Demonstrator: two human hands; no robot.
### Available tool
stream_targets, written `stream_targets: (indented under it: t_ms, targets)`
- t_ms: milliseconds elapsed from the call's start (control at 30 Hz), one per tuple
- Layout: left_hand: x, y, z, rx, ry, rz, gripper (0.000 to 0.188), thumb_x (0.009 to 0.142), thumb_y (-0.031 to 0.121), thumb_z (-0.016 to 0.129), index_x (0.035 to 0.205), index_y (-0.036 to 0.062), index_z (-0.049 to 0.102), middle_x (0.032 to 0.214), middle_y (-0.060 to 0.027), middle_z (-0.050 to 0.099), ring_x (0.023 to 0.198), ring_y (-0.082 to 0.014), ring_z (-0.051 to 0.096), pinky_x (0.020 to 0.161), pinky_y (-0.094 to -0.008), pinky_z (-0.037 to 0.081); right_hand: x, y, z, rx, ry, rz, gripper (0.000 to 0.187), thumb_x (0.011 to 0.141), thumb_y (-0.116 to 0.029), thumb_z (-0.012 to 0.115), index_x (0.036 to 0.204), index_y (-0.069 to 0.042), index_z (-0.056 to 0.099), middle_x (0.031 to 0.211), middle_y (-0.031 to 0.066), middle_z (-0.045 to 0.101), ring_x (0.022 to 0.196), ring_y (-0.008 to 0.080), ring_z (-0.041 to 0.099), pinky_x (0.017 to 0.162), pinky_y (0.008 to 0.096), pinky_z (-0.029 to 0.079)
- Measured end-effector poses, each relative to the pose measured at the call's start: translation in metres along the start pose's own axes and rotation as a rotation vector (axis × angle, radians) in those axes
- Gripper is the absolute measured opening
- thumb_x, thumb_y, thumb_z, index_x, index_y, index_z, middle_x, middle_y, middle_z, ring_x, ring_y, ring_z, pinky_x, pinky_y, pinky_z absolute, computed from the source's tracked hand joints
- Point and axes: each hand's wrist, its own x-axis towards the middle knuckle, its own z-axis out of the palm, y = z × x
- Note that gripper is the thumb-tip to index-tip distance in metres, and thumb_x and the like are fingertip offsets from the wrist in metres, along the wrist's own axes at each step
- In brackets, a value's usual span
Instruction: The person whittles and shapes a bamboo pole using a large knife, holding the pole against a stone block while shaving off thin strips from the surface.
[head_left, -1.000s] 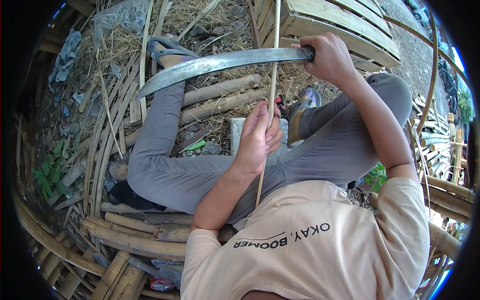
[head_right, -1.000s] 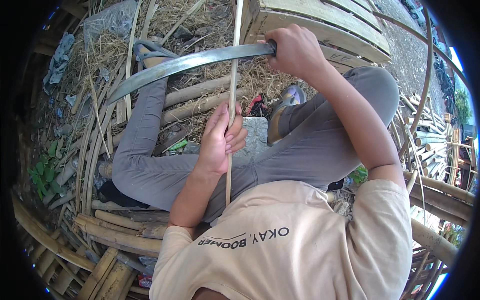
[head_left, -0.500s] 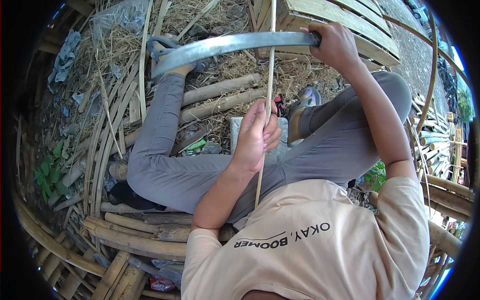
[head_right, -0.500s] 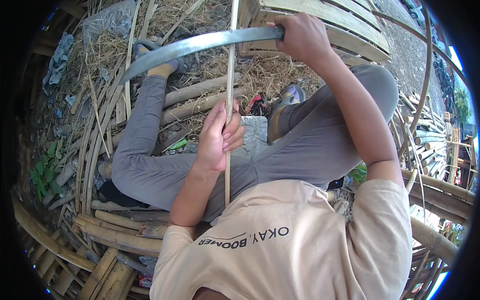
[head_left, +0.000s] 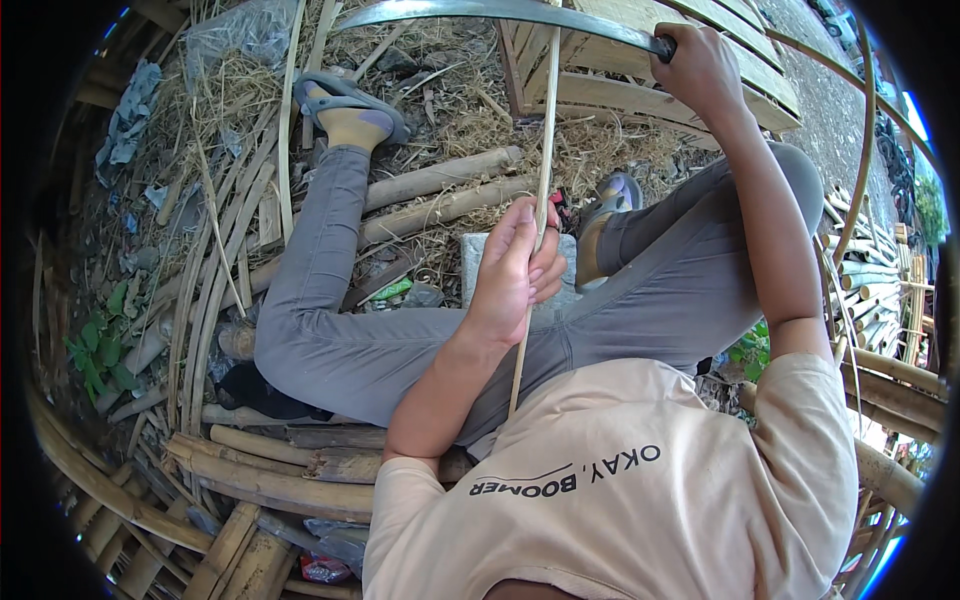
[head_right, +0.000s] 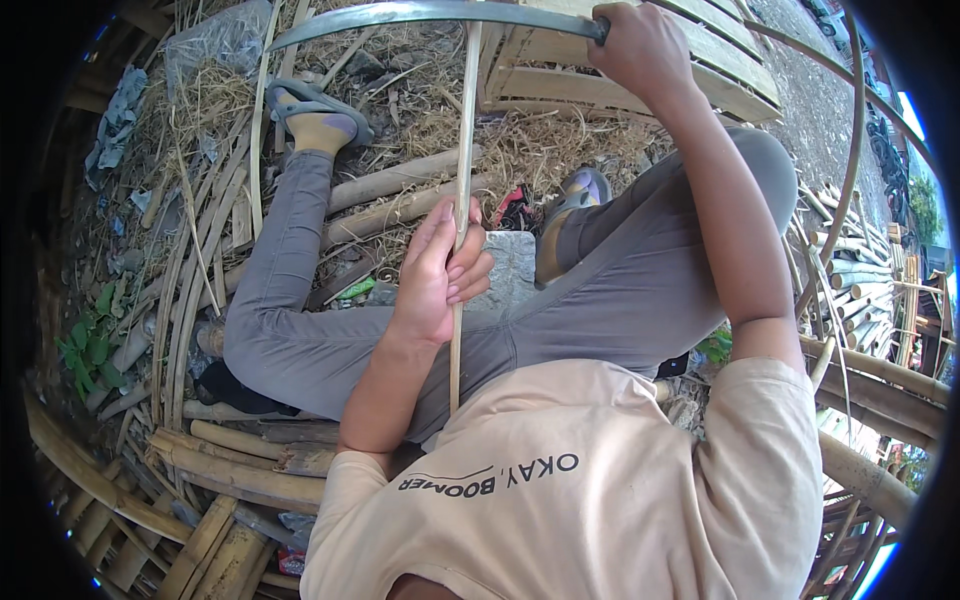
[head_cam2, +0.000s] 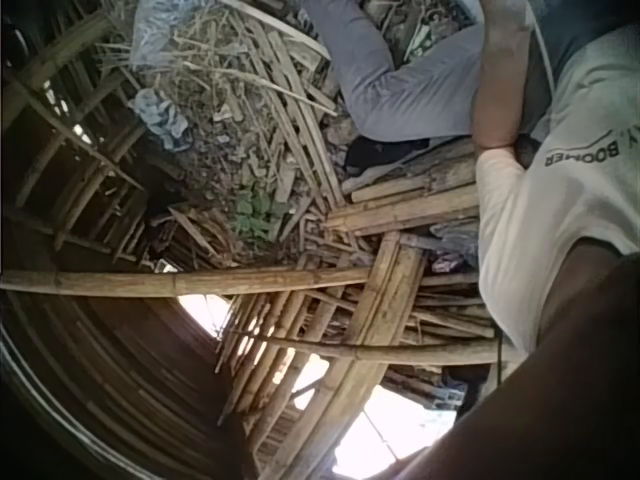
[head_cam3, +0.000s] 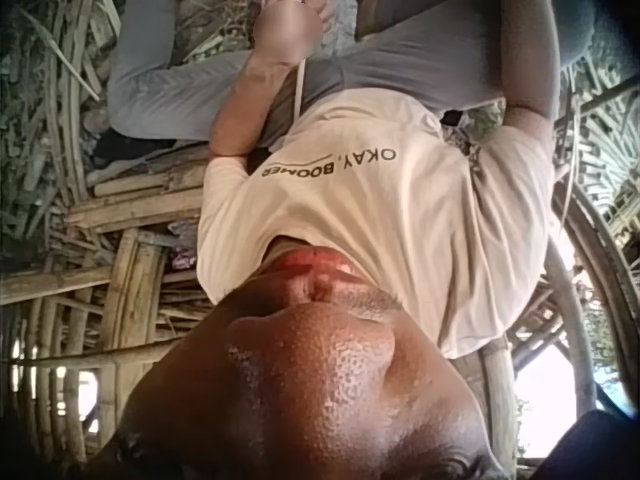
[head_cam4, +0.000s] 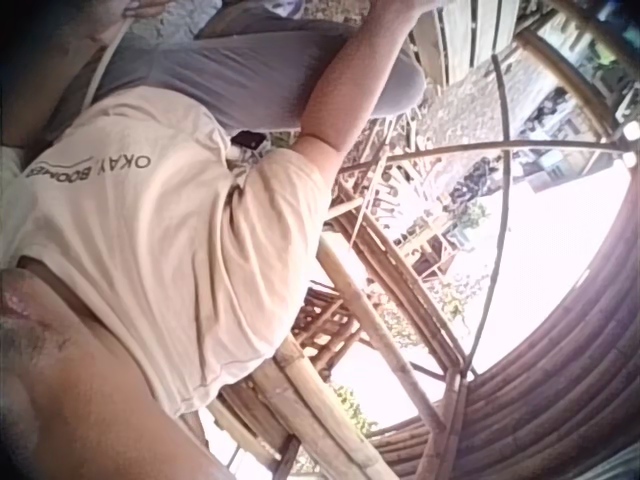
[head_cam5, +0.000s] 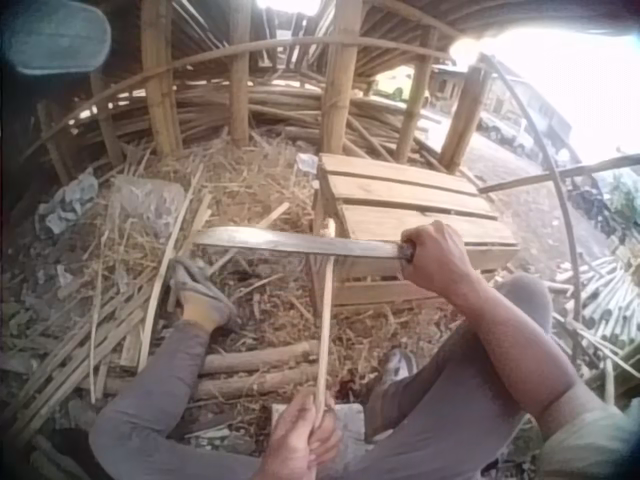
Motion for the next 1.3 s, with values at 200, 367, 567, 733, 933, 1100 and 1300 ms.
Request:
stream_targets:
  t_ms: [200,367,567,733,933,1100,1300]
  targets:
    - [0.000,0.000,0.001,0.005,-0.012,0.003,0.026,0.109,0.029,0.032,0.107,0.0086,0.048,0.056,0.0067,0.030,0.042,-0.0017,0.022,0.037,-0.0175,0.022,0.001,0.005,0.000,-0.014,0.010,0.027,0.031,0.076,-0.023,0.069,0.104,-0.011,0.074,0.080,0.0165,0.071,0.076,0.0345,0.069,0.074,0.0428,0.056]
    - [-0.001,-0.001,0.005,0.038,0.008,-0.006,0.026,0.109,0.029,0.032,0.107,0.0088,0.047,0.056,0.0067,0.029,0.042,-0.0018,0.022,0.037,-0.0174,0.022,0.005,0.013,-0.002,-0.064,0.016,0.104,0.034,0.077,-0.025,0.069,0.108,-0.012,0.073,0.086,0.0171,0.072,0.080,0.0342,0.069,0.076,0.0433,0.056]
    - [-0.002,-0.002,0.002,0.016,-0.005,-0.012,0.026,0.109,0.028,0.032,0.108,0.0086,0.048,0.057,0.0061,0.031,0.042,-0.0017,0.023,0.037,-0.0175,0.022,0.008,0.023,0.001,-0.114,0.040,0.065,0.034,0.081,-0.033,0.068,0.108,-0.014,0.074,0.086,0.0175,0.072,0.081,0.0358,0.070,0.075,0.0441,0.055]
    - [-0.010,0.000,0.013,0.033,-0.071,-0.027,0.027,0.109,0.028,0.032,0.110,0.0073,0.049,0.057,0.0051,0.032,0.043,-0.0020,0.024,0.037,-0.0176,0.022,0.019,0.078,-0.015,-0.122,0.154,0.289,0.044,0.086,-0.051,0.064,0.104,-0.012,0.075,0.083,0.0188,0.072,0.083,0.0362,0.071,0.075,0.0450,0.055]
    - [-0.003,0.004,0.000,-0.052,-0.087,-0.026,0.027,0.108,0.027,0.034,0.111,0.0054,0.049,0.057,0.0043,0.034,0.043,-0.0024,0.026,0.037,-0.0176,0.024,0.007,0.067,-0.018,0.112,0.023,0.252,0.050,0.085,-0.054,0.068,0.092,-0.004,0.075,0.065,0.0120,0.066,0.065,0.0291,0.066,0.067,0.0396,0.050]
    - [0.006,0.002,-0.010,-0.212,-0.151,-0.065,0.029,0.108,0.029,0.033,0.110,0.0046,0.049,0.058,0.0038,0.035,0.043,-0.0025,0.027,0.037,-0.0175,0.026,-0.007,0.031,-0.015,0.099,0.088,0.119,0.048,0.086,-0.049,0.069,0.096,-0.002,0.074,0.064,0.0130,0.065,0.064,0.0271,0.068,0.067,0.0382,0.051]
    - [0.006,0.001,-0.010,-0.068,-0.049,-0.049,0.029,0.108,0.030,0.034,0.107,0.0061,0.050,0.057,0.0043,0.034,0.043,-0.0026,0.027,0.036,-0.0176,0.025,-0.015,0.002,-0.017,0.210,-0.036,0.018,0.027,0.080,-0.030,0.073,0.094,-0.007,0.075,0.077,0.0176,0.069,0.076,0.0371,0.067,0.075,0.0440,0.053]
